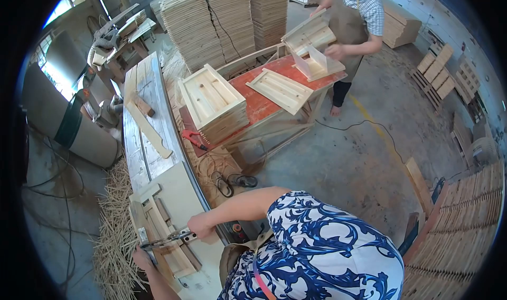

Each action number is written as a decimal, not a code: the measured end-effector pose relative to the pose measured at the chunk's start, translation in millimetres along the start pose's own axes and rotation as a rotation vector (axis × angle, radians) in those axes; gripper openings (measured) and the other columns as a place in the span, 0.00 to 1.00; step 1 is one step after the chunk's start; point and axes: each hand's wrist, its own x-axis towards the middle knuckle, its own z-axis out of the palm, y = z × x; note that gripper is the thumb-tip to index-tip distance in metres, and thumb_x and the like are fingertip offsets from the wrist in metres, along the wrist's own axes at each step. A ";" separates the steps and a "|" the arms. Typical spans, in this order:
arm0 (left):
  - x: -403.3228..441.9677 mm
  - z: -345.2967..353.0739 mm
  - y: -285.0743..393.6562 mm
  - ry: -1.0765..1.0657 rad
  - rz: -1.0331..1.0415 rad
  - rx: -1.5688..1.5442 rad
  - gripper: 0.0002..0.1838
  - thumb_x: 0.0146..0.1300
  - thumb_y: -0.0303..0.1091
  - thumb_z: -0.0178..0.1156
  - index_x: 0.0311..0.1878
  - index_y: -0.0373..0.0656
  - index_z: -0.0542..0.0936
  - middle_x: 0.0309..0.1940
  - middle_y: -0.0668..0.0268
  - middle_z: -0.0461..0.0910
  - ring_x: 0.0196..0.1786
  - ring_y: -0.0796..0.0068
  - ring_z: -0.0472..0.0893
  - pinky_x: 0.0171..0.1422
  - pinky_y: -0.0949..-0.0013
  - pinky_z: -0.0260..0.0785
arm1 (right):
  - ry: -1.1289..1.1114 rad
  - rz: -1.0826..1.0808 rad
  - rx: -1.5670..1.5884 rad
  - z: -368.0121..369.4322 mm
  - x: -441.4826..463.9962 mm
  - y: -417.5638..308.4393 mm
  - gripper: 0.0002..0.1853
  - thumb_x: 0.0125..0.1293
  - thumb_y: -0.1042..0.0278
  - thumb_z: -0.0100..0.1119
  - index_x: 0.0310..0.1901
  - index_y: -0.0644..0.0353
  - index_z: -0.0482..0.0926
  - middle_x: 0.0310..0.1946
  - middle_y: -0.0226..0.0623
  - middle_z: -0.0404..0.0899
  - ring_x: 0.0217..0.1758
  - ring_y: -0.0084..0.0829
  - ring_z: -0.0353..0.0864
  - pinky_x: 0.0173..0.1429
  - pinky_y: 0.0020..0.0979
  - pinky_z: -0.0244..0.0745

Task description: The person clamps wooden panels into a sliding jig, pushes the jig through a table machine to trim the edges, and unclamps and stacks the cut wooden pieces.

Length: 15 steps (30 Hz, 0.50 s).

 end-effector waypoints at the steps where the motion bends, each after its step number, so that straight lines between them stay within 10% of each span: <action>1: 0.7 1.7 -1.1 -0.001 -0.006 -0.002 0.32 0.79 0.57 0.52 0.47 0.30 0.87 0.45 0.42 0.89 0.50 0.38 0.87 0.55 0.42 0.77 | 0.005 0.000 0.000 -1.8 -2.0 -1.7 0.09 0.58 0.69 0.61 0.30 0.65 0.88 0.27 0.53 0.88 0.33 0.51 0.90 0.37 0.48 0.84; 15: -5.9 -2.9 7.2 0.051 -0.095 0.039 0.28 0.78 0.53 0.55 0.47 0.32 0.88 0.43 0.41 0.89 0.49 0.37 0.88 0.55 0.40 0.79 | -0.018 -0.016 0.000 -17.5 -14.0 -9.3 0.12 0.58 0.65 0.62 0.37 0.64 0.89 0.36 0.56 0.89 0.43 0.55 0.90 0.48 0.51 0.84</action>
